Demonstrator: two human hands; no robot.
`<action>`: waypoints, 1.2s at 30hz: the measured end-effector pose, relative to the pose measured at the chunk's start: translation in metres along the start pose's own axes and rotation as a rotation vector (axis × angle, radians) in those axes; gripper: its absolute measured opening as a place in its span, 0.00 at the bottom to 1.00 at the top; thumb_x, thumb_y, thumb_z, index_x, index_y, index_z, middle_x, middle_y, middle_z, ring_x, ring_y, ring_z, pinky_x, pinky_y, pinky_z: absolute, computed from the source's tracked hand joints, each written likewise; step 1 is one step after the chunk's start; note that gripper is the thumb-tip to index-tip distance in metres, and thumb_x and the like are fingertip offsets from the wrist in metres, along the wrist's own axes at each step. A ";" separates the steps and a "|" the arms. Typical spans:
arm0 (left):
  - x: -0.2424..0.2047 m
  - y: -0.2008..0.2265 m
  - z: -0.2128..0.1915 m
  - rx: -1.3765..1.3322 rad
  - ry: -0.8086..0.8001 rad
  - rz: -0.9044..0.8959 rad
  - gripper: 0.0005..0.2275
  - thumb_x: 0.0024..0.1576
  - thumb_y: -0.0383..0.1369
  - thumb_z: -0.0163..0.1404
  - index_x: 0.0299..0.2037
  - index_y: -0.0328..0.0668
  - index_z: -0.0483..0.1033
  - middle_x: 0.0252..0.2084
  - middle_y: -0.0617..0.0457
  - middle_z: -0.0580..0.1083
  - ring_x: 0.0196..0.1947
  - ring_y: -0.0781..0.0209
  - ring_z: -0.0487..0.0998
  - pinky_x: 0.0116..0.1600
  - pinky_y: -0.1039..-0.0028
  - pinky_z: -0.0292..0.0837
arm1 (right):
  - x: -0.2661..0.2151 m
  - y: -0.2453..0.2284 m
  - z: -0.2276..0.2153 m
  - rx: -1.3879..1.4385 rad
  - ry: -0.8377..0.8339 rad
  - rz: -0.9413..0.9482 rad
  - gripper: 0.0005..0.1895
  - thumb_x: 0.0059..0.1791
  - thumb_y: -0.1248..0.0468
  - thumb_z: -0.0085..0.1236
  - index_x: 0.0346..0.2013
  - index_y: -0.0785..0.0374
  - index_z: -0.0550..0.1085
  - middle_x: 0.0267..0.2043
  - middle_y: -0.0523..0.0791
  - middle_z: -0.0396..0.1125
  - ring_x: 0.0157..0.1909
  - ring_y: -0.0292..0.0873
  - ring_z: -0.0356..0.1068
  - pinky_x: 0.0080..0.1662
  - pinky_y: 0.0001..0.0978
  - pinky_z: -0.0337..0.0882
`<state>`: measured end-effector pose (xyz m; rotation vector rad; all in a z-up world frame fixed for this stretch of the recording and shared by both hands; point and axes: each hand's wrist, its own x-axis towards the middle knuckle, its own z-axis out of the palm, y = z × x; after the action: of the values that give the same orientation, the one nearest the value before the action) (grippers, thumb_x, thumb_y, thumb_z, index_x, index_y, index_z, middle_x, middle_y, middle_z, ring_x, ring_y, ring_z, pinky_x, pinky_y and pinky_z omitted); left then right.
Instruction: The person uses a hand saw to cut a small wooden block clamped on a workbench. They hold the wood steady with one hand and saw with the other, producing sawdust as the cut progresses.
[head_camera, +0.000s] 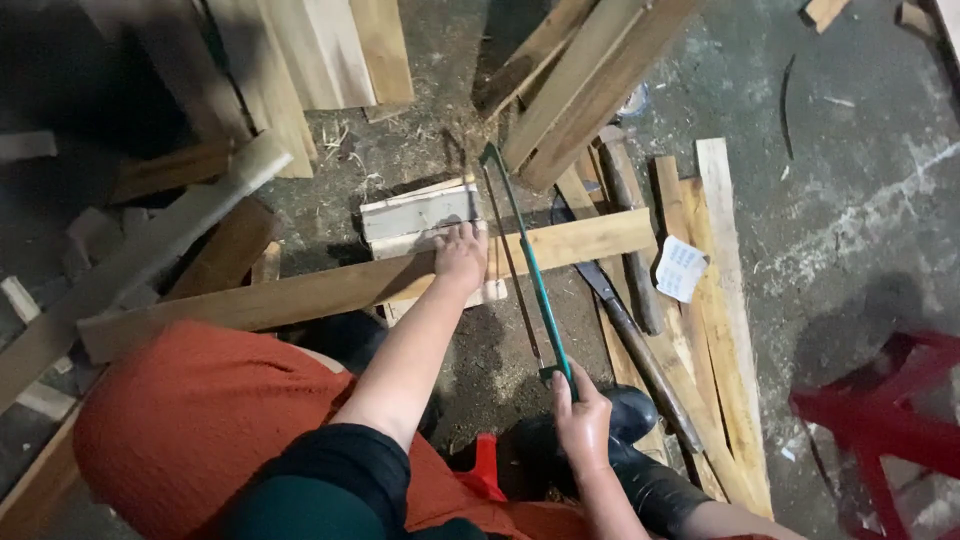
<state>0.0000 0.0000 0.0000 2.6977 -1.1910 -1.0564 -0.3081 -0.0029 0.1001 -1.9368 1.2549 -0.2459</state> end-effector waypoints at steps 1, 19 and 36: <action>-0.005 0.003 -0.007 0.004 -0.002 0.006 0.28 0.60 0.23 0.40 0.73 0.48 0.51 0.56 0.38 0.61 0.58 0.43 0.65 0.68 0.42 0.56 | 0.000 -0.006 -0.001 0.002 0.006 0.005 0.20 0.52 0.55 0.57 0.55 0.62 0.78 0.46 0.45 0.79 0.49 0.32 0.74 0.51 0.29 0.72; 0.006 0.003 0.016 0.082 0.025 -0.029 0.17 0.63 0.29 0.38 0.62 0.47 0.65 0.67 0.39 0.61 0.63 0.43 0.62 0.65 0.41 0.55 | 0.000 -0.023 0.000 -0.029 -0.047 -0.057 0.17 0.54 0.57 0.54 0.54 0.61 0.76 0.33 0.45 0.78 0.34 0.37 0.79 0.39 0.29 0.74; 0.009 0.005 0.031 0.188 0.236 0.044 0.11 0.65 0.29 0.34 0.52 0.44 0.67 0.52 0.47 0.69 0.56 0.46 0.70 0.47 0.43 0.70 | 0.031 -0.039 -0.010 -0.319 -0.129 0.057 0.16 0.52 0.51 0.54 0.55 0.37 0.75 0.35 0.49 0.78 0.43 0.59 0.77 0.46 0.54 0.77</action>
<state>-0.0165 -0.0019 -0.0281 2.8176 -1.3582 -0.6257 -0.2716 -0.0265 0.1266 -2.1416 1.3223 0.1153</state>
